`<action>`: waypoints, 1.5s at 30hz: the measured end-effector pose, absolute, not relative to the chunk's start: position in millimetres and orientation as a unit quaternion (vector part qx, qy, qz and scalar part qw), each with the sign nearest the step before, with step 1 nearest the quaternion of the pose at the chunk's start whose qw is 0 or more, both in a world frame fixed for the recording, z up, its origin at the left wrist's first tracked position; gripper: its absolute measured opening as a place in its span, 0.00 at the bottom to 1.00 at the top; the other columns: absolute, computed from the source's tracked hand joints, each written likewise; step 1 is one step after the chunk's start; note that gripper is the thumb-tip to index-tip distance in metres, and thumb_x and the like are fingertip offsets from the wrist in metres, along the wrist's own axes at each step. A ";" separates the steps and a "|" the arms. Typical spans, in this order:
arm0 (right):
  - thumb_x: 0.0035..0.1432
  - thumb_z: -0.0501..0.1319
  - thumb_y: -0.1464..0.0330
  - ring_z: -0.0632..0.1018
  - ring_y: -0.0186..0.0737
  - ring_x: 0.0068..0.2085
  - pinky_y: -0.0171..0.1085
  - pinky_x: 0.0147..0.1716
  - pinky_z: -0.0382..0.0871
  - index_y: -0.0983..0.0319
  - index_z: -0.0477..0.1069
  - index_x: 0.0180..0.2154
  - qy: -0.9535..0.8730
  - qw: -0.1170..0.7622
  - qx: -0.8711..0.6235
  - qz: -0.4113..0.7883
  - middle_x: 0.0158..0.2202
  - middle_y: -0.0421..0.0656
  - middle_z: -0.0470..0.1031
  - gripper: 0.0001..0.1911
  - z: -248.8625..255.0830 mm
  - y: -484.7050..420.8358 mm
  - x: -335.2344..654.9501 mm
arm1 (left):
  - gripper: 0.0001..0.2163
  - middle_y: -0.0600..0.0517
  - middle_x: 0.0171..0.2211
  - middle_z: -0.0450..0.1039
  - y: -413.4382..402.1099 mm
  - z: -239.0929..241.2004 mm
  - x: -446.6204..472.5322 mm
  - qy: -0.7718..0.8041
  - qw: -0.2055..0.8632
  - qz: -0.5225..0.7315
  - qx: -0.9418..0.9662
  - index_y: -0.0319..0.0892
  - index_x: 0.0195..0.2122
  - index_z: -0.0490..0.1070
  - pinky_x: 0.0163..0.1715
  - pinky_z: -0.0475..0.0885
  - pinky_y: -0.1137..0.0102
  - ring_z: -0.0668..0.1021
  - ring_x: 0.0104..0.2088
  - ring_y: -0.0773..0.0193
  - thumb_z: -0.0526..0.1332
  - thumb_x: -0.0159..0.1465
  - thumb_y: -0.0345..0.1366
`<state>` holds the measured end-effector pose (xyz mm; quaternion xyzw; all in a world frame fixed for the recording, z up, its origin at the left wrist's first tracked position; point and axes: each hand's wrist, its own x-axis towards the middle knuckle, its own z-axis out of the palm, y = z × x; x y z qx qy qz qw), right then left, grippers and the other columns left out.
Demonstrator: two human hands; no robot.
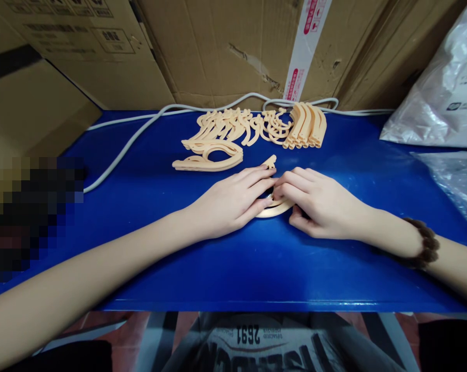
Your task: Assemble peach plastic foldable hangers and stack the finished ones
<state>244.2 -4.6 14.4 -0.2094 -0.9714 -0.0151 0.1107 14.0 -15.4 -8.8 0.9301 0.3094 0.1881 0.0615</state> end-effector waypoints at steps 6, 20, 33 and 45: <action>0.57 0.54 0.73 0.67 0.45 0.38 0.41 0.40 0.62 0.66 0.70 0.39 -0.972 0.108 -0.204 -0.040 0.38 0.50 0.70 0.09 13.5 -3.3 243.8 | 0.20 0.39 0.64 0.63 -16.3 -7.8 14.7 0.315 0.063 0.179 0.930 0.32 0.61 0.64 0.66 0.61 0.59 0.64 0.65 0.53 0.49 0.74 0.39; 0.67 0.51 0.70 0.67 0.45 0.40 0.42 0.38 0.59 0.64 0.71 0.36 -0.954 0.140 -0.224 -0.139 0.41 0.51 0.72 0.12 11.6 3.3 249.2 | 0.20 0.38 0.64 0.63 -15.9 -6.7 15.1 0.317 0.075 0.175 0.929 0.33 0.61 0.64 0.66 0.60 0.53 0.62 0.67 0.51 0.47 0.74 0.39; 0.70 0.48 0.70 0.66 0.43 0.37 0.41 0.37 0.57 0.63 0.71 0.36 -0.947 0.133 -0.241 -0.164 0.37 0.48 0.72 0.15 11.4 6.9 250.8 | 0.21 0.41 0.64 0.64 -14.7 -6.3 10.1 0.300 0.077 0.186 0.932 0.32 0.60 0.65 0.66 0.61 0.57 0.64 0.66 0.54 0.47 0.67 0.25; 0.70 0.47 0.68 0.71 0.40 0.34 0.38 0.34 0.62 0.64 0.70 0.39 -0.935 0.110 -0.289 -0.173 0.38 0.49 0.73 0.14 13.1 9.6 254.8 | 0.25 0.43 0.64 0.62 -13.4 -3.1 11.0 0.251 0.083 0.166 0.950 0.39 0.62 0.62 0.65 0.60 0.53 0.62 0.66 0.54 0.48 0.64 0.20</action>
